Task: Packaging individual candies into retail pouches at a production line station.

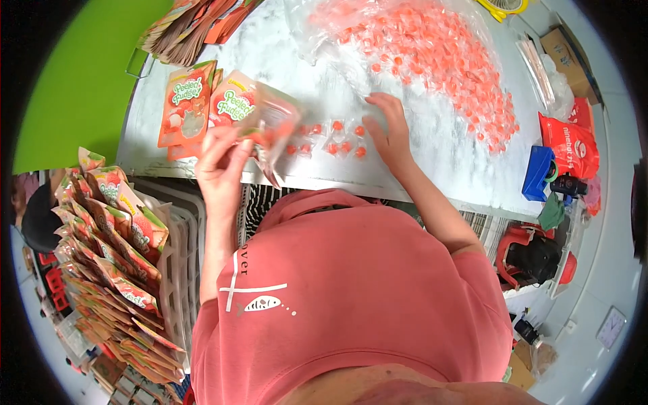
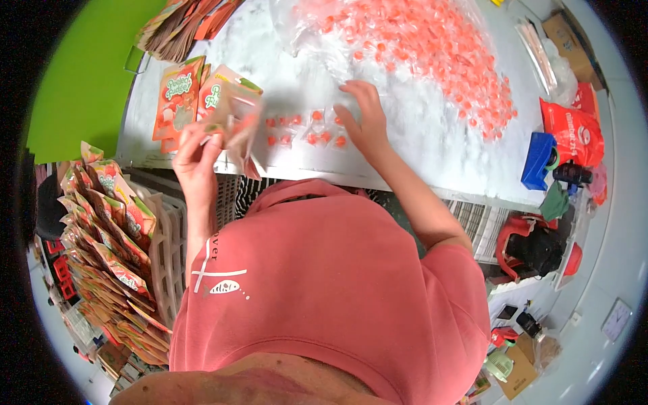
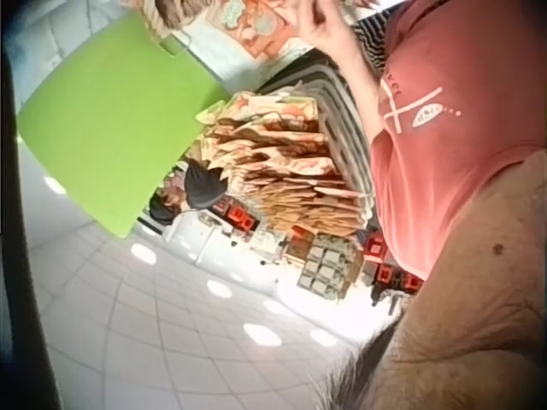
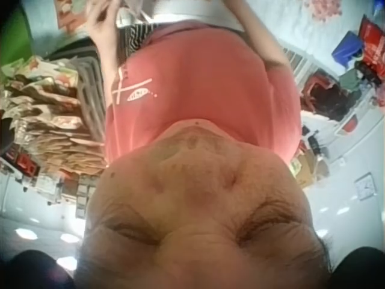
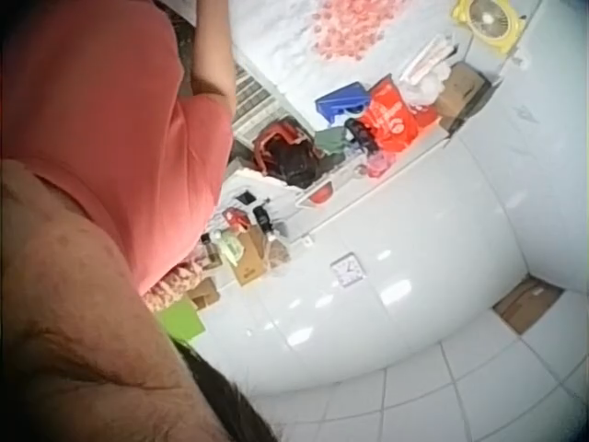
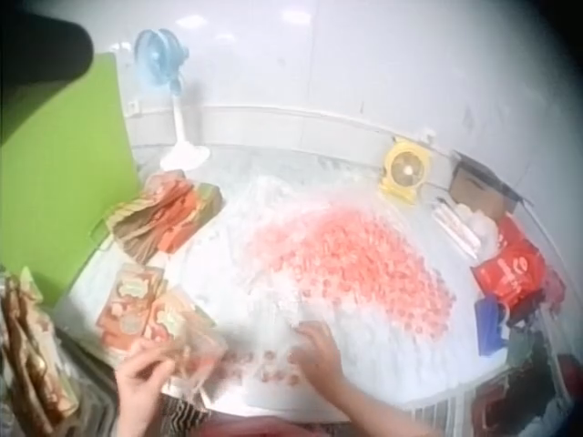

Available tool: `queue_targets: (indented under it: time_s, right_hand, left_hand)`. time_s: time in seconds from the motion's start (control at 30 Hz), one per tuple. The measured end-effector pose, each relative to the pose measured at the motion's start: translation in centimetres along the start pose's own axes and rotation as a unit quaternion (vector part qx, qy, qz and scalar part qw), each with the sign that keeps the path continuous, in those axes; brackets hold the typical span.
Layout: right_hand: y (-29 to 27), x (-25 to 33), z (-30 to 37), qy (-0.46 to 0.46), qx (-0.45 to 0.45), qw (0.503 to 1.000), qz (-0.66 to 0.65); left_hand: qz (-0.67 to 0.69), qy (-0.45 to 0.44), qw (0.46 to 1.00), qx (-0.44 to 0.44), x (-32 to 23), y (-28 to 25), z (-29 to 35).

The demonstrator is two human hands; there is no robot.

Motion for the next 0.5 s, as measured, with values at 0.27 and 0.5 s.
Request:
queue_targets:
  time_s: [0.27,0.5]
  right_hand:
    - [4.1,1.8,3.2,-0.077,0.146,0.977,0.135]
    - [7.4,4.8,0.2,-0.202,0.157,0.946,0.199]
  left_hand:
    - [-0.112,0.050,0.992,-0.019,-2.4,-2.5,-0.9]
    - [-0.148,0.047,0.987,-0.051,-3.9,-2.5,0.1]
Point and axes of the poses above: each hand's wrist, its own z-axis away from the middle knuckle, its own y-axis out of the palm, x = y × z, the point moved 1 cm from there along -z, towards the middle knuckle, and after that the axes turned 11 degrees about z, right-handed, at the moved point
